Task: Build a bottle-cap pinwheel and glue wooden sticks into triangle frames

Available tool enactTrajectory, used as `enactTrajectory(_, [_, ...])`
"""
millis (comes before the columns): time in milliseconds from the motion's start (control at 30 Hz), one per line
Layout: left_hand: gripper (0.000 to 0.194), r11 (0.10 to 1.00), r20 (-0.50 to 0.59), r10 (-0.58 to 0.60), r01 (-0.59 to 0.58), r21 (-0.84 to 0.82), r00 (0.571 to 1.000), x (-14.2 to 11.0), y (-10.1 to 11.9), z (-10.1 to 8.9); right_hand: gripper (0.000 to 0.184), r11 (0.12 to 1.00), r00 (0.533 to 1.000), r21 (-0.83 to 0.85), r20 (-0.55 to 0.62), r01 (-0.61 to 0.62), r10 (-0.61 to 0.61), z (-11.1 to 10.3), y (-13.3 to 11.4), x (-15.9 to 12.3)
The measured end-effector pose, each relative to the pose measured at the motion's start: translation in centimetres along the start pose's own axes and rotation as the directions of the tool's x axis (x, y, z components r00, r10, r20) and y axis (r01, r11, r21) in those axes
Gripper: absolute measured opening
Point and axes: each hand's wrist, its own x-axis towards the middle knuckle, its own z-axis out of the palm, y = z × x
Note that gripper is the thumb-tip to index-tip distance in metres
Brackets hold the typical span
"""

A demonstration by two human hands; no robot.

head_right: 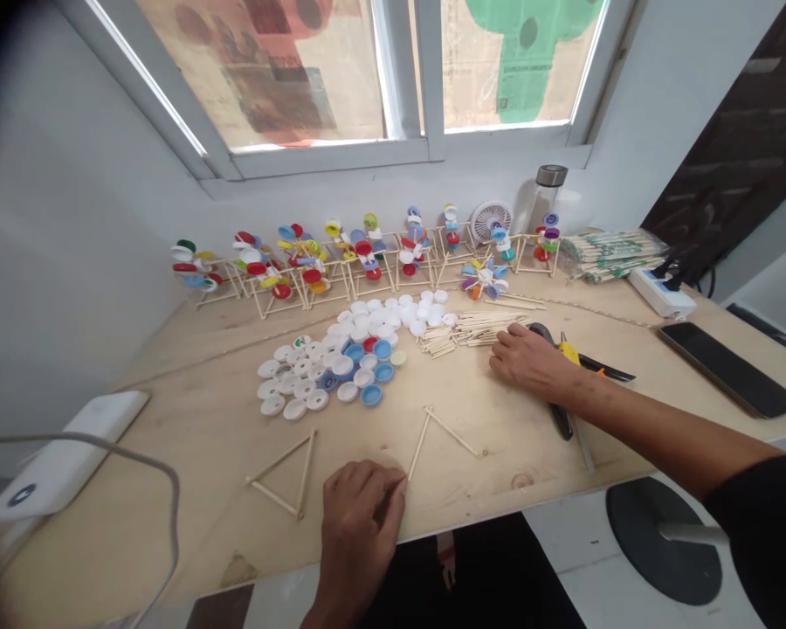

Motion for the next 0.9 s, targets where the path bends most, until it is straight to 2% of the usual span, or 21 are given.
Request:
enactTrajectory(100, [0.012,1.0,0.006,-0.006,0.006,-0.003,1.0,0.0,0.1,-0.1,0.019,0.997,0.997,0.075,-0.073,0.017,-0.011,-1.3,-1.8,0.8])
enactTrajectory(267, [0.012,0.994,-0.026,-0.041,0.038,-0.107,0.999,0.0,0.0,-0.4,0.024,0.919,0.96,0.393,-0.245,-0.027,0.133,-4.4,-6.9,1.4])
enactTrajectory(367, [0.016,0.974,-0.05,-0.052,0.04,-0.221,0.997,0.0,0.2,-0.8,0.022,0.838,0.945,0.546,-0.268,-0.01,0.186,-5.8,-9.9,1.3])
enactTrajectory(533, [0.016,0.948,-0.026,0.008,-0.016,-0.318,1.0,-0.3,0.9,-1.6,0.019,0.712,0.936,0.702,-0.236,-0.021,0.261,-6.6,-13.5,0.8])
enactTrajectory(667, [0.011,0.937,0.003,0.031,-0.028,-0.35,1.0,-0.7,1.3,-2.2,0.018,0.655,0.933,0.755,-0.209,-0.036,0.293,-6.8,-15.0,0.2])
enactTrajectory(767, [0.009,0.921,0.055,0.032,-0.008,-0.389,0.998,-0.7,1.4,-2.6,0.018,0.628,0.931,0.777,-0.201,-0.038,0.304,-6.8,-15.2,-0.4])
enactTrajectory(900, [0.006,0.884,0.094,-0.049,0.087,-0.46,0.994,-0.7,1.2,-2.6,0.017,0.615,0.931,0.786,-0.174,-0.065,0.32,-6.4,-14.5,-1.5])
